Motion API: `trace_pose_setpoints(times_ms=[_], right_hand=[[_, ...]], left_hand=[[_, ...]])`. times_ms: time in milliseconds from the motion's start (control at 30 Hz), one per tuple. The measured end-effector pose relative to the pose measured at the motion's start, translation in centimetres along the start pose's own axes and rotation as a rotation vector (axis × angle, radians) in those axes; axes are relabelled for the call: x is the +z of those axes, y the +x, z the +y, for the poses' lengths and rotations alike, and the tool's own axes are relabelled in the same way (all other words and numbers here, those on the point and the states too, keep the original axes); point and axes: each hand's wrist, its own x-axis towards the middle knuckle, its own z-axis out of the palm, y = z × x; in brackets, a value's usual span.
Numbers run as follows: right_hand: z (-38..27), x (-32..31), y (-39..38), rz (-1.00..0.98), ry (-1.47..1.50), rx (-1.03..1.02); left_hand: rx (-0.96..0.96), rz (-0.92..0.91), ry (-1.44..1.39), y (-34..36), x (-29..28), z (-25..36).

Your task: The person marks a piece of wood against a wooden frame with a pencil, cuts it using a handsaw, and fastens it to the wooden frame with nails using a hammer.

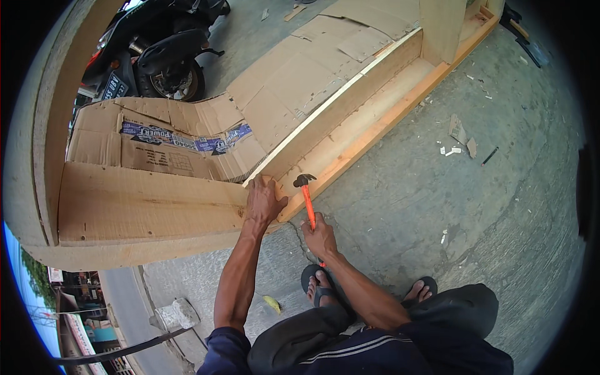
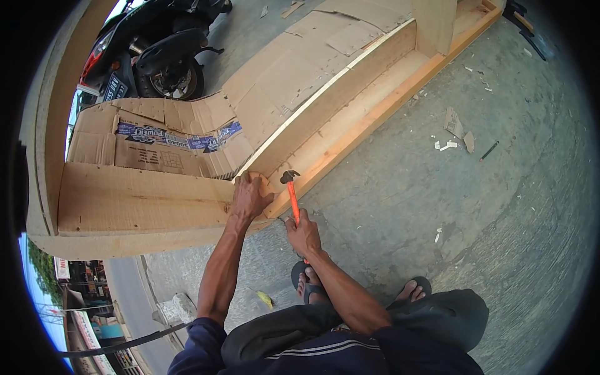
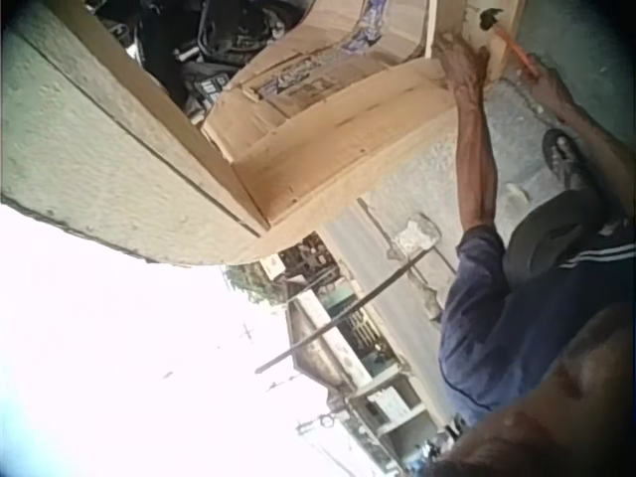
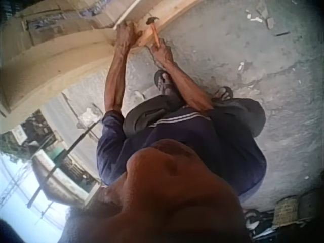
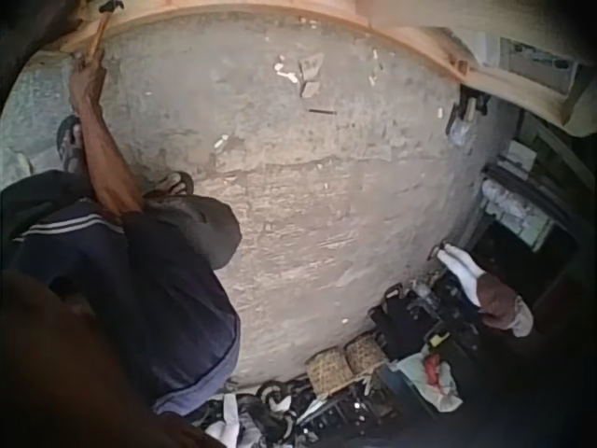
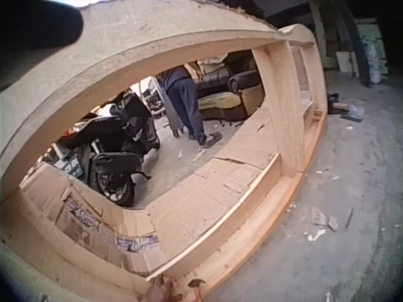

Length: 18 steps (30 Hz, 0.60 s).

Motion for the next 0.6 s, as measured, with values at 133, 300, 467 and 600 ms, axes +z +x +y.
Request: trace_pose_setpoints(times_ms=[133, 300, 467, 600], right_hand=[[0.5, -0.4, 1.0, 0.023, 0.056, -0.009], [1.4, 0.1, 1.7, 0.057, 0.026, -0.028], [-1.7, -0.2, 2.4, 0.070, 0.069, -0.027], [-4.5, 0.3, 2.5, 0.219, 0.279, -0.124]], left_hand=[[0.067, 0.129, -0.037, -1.3, 1.0, 0.8], [0.048, 0.121, 0.034, -1.7, 2.6, 0.7], [0.032, 0.058, 0.027, -1.6, 1.8, 0.8], [-0.033, 0.008, 0.031, -2.3, 1.0, 1.1]])
